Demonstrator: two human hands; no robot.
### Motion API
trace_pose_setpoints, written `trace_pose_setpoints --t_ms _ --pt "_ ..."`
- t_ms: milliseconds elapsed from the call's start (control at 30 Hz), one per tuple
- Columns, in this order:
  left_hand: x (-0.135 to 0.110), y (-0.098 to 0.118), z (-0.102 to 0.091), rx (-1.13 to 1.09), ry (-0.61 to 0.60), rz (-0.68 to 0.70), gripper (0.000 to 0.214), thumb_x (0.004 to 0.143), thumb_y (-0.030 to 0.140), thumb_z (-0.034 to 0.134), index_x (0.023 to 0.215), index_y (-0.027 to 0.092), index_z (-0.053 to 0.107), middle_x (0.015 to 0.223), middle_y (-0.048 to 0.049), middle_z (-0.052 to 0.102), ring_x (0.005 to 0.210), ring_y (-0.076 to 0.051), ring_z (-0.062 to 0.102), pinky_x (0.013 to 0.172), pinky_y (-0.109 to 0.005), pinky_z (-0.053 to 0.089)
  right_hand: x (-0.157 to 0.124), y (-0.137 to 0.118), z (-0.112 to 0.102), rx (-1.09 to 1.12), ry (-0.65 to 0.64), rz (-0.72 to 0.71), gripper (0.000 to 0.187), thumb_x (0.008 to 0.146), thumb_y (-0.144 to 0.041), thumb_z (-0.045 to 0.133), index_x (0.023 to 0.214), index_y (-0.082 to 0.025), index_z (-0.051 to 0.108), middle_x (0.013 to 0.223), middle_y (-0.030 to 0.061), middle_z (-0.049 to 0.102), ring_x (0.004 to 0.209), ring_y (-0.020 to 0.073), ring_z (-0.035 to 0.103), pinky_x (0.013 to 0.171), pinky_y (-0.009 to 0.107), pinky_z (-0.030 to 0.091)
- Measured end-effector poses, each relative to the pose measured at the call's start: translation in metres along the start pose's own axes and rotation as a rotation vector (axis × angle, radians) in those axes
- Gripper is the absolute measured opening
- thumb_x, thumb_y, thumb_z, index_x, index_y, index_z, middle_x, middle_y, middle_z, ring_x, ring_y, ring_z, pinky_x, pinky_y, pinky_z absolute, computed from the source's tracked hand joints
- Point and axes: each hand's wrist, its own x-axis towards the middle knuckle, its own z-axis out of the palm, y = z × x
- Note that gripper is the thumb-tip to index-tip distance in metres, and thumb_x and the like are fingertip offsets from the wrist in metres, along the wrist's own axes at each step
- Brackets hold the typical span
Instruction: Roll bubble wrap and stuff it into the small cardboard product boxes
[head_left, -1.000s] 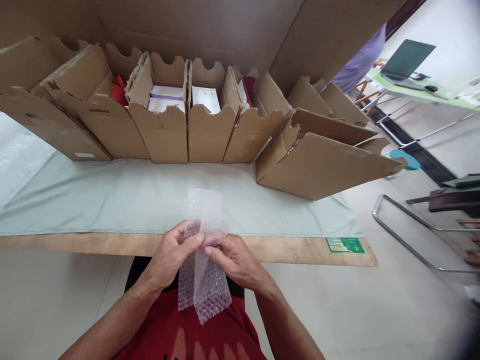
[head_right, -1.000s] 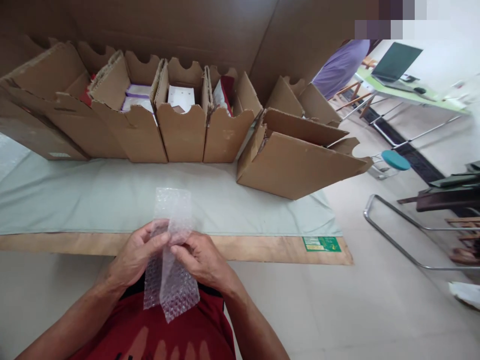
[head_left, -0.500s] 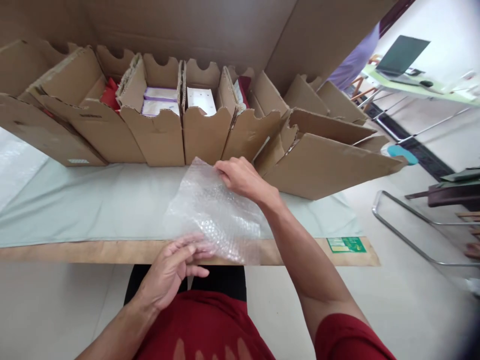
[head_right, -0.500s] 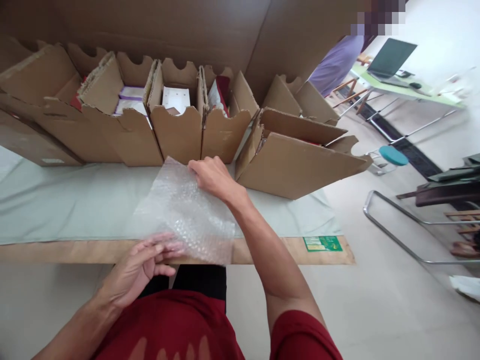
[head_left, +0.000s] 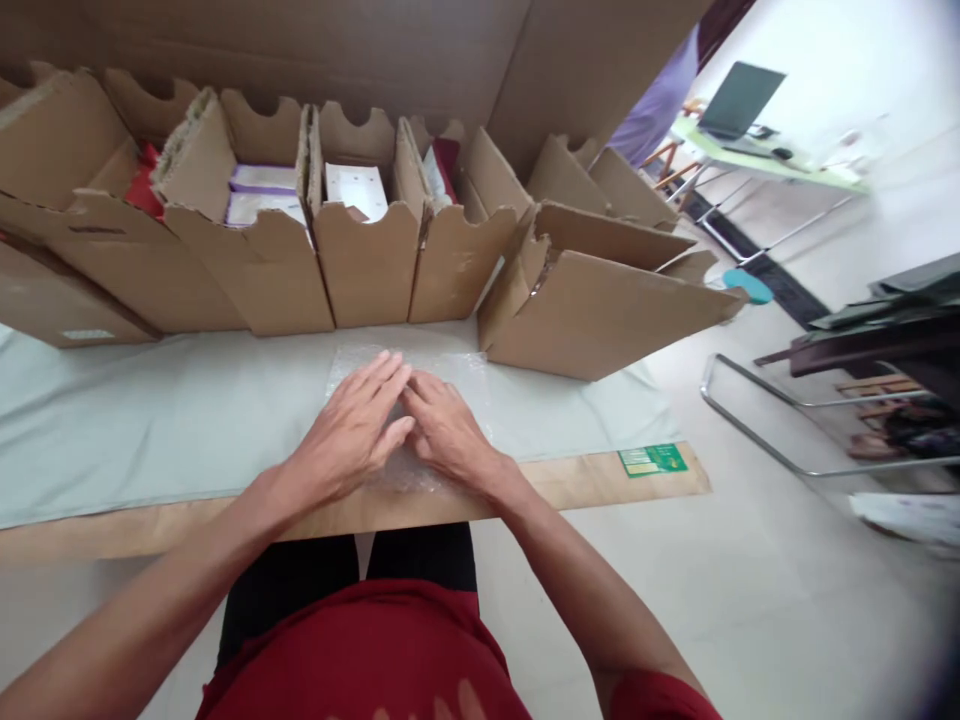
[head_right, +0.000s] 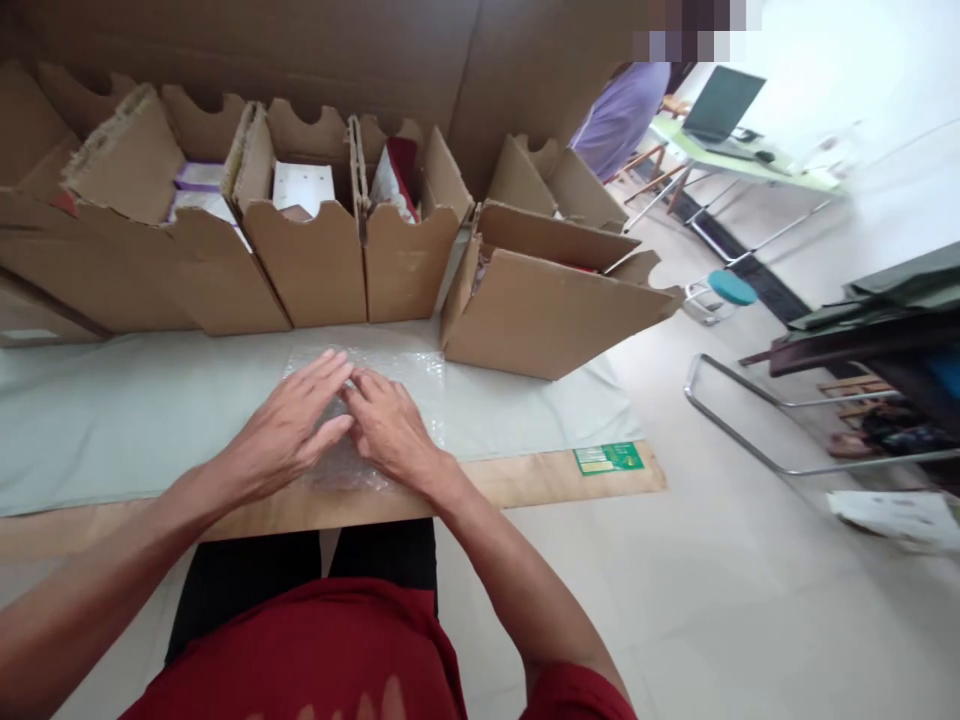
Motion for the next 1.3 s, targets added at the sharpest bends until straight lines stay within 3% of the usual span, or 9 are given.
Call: trace_pose_setpoints --t_ms 133,267,400,633,833,1000,1100,1200,1300 --pt "0.015 -0.037 0.021 0.350 -0.178 -0.010 0.062 0.097 0.042 0.050 0.152 0.013 0.049 0.167 -0.0199 0.036 0.158 -0.037 0.026 0.127 -0.062 0.013 -0.028 0.025 0.005 -0.111 -0.020 0.121 0.046 0.101 -0.032 0.056 0.144 -0.015 0.057 0.157 0.0183 0.051 0.147 0.0317 0.044 0.116 0.052 0.041" --pt "-0.029 -0.061 0.004 0.451 -0.125 -0.032 0.059 0.100 0.049 0.045 0.152 0.021 0.050 0.168 -0.0161 0.036 0.157 -0.035 0.028 0.127 -0.059 0.017 -0.093 0.058 -0.012 -0.185 0.107 0.287 0.046 0.104 -0.037 0.048 0.144 -0.016 0.057 0.154 0.0189 0.054 0.145 0.0350 0.048 0.112 0.057 0.043" --pt "-0.059 -0.061 -0.010 0.455 -0.052 0.041 0.058 0.102 0.053 0.042 0.150 0.021 0.053 0.165 -0.0159 0.042 0.156 -0.036 0.031 0.125 -0.057 0.023 -0.132 0.054 -0.032 -0.169 0.213 0.290 0.039 0.103 -0.034 0.050 0.136 -0.018 0.062 0.143 0.0177 0.064 0.138 0.0336 0.054 0.107 0.053 0.047" --pt "-0.062 -0.046 -0.007 0.539 -0.120 0.235 0.055 0.102 0.050 0.048 0.147 0.019 0.053 0.158 -0.0168 0.051 0.148 -0.038 0.043 0.122 -0.059 0.028 -0.124 0.012 -0.022 -0.029 0.039 0.036 0.049 0.093 -0.041 0.071 0.134 -0.015 0.063 0.147 0.0196 0.059 0.136 0.0363 0.053 0.108 0.055 0.045" --pt "-0.083 -0.037 -0.015 0.626 -0.101 0.324 0.057 0.099 0.052 0.053 0.142 0.014 0.053 0.146 -0.0207 0.061 0.134 -0.041 0.056 0.115 -0.064 0.033 -0.136 0.012 -0.009 -0.014 0.211 0.030 0.019 0.099 -0.020 0.062 0.116 -0.018 0.070 0.123 0.0136 0.073 0.115 0.0289 0.065 0.096 0.046 0.052" --pt "-0.085 -0.038 -0.018 0.587 -0.102 0.321 0.062 0.095 0.054 0.060 0.144 0.017 0.050 0.143 -0.0191 0.063 0.131 -0.040 0.059 0.115 -0.065 0.035 -0.128 0.015 -0.008 -0.046 0.331 -0.053 0.017 0.100 -0.011 0.057 0.104 -0.019 0.072 0.109 0.0088 0.078 0.102 0.0249 0.070 0.085 0.041 0.053" --pt "-0.084 -0.041 -0.023 0.511 -0.085 0.307 0.066 0.094 0.052 0.063 0.148 0.017 0.048 0.146 -0.0194 0.061 0.136 -0.039 0.056 0.117 -0.064 0.036 -0.123 0.013 -0.019 0.109 0.387 -0.044 0.017 0.099 -0.010 0.056 0.103 -0.020 0.070 0.100 0.0059 0.079 0.095 0.0218 0.073 0.083 0.040 0.053" --pt "-0.083 -0.042 -0.027 0.353 -0.033 0.282 0.045 0.098 0.038 0.059 0.139 0.021 0.056 0.146 -0.0152 0.062 0.140 -0.034 0.054 0.116 -0.057 0.042 -0.126 0.011 -0.035 0.346 0.358 0.021 0.016 0.100 -0.014 0.056 0.102 -0.022 0.069 0.098 0.0045 0.078 0.095 0.0204 0.073 0.087 0.040 0.053" --pt "-0.079 -0.037 -0.027 0.134 0.019 0.203 0.017 0.099 0.024 0.054 0.110 0.025 0.068 0.122 -0.0063 0.076 0.128 -0.026 0.065 0.108 -0.046 0.052 -0.135 0.012 -0.048 0.541 0.293 0.125 0.013 0.101 -0.029 0.061 0.110 -0.025 0.070 0.105 0.0049 0.077 0.101 0.0216 0.072 0.092 0.041 0.055"
